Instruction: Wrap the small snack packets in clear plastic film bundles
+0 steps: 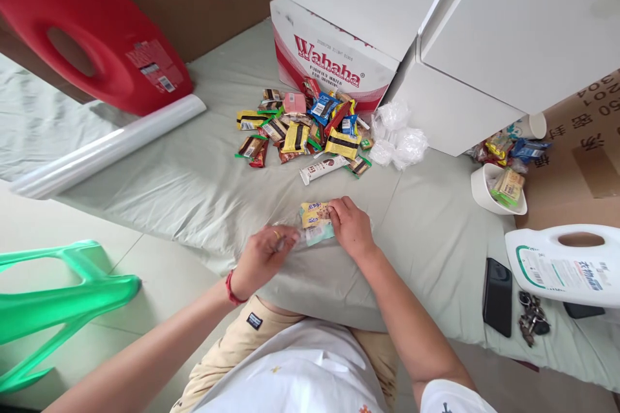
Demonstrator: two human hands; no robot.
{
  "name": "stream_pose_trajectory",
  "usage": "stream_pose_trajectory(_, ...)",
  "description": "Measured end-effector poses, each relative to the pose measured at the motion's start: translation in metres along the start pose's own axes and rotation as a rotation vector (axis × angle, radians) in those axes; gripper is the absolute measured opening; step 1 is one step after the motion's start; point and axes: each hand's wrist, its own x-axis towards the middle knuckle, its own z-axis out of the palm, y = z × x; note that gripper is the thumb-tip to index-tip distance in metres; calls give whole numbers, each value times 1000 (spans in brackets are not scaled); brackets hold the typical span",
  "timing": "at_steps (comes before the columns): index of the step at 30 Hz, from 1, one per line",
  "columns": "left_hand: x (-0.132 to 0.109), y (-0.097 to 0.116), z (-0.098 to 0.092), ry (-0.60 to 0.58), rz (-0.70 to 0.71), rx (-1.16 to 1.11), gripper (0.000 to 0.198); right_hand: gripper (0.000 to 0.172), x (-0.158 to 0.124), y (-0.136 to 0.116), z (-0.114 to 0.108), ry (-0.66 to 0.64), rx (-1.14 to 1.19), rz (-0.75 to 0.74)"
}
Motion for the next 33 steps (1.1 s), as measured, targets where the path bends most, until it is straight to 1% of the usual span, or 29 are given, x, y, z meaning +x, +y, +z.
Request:
stream_pose_trajectory(2,11,-3,-7,81,-184,-38,38,25,0,2,2,10,26,-3)
stream_pose_trajectory(3,16,-5,-11,125,-243,-1,41,25,0,3,3,9,44,-7)
stream_pose_trajectory(4,21,-8,-14,163,-272,73,43,25,0,3,3,5,62,-12)
stream_pose_trajectory(6,28,-14,-20,210,-272,276,44,24,0,3,4,-10,92,-17)
stream_pose_trajectory(8,32,-19,-24,199,-260,445,43,24,0,3,4,-25,111,-19)
stream_pose_trajectory(10,33,-23,-26,176,-273,553,38,25,-1,2,5,-26,122,-21)
stream_pose_trajectory(12,34,-25,-24,195,-276,626,31,25,-1,0,5,-20,137,-18)
stream_pose_trajectory(13,34,-26,-23,207,-260,654,31,25,-1,0,5,-18,146,-15)
stream_pose_trajectory(15,35,-26,-19,200,-185,687,33,24,-1,-1,3,-20,173,-10)
stream_pose_trajectory(17,36,-27,-17,158,-99,695,31,22,0,0,-1,-31,208,-7)
stream_pose_trajectory(19,37,-28,-16,119,-68,690,29,22,2,2,-5,-37,246,19)
stream_pose_trajectory(21,37,-28,-17,101,-93,688,29,24,3,6,-10,-50,276,86)
stream_pose_trajectory(23,38,-27,-18,93,-142,688,29,27,4,12,-14,-105,289,189)
stream_pose_trajectory(25,39,-25,-19,82,-199,686,28,28,3,18,-18,-177,251,287)
stream_pose_trajectory(26,39,-25,-19,73,-226,683,27,26,2,22,-20,-189,193,322)
stream_pose_trajectory(28,39,-24,-19,64,-266,670,26,21,0,26,-26,-150,9,346)
stream_pose_trajectory(30,39,-25,-19,68,-288,663,26,16,-2,25,-32,-48,-177,316)
stream_pose_trajectory(31,39,-25,-19,78,-295,665,27,17,-3,22,-34,21,-231,286)
stream_pose_trajectory(33,37,-27,-19,110,-300,681,28,22,-4,9,-37,167,-237,180)
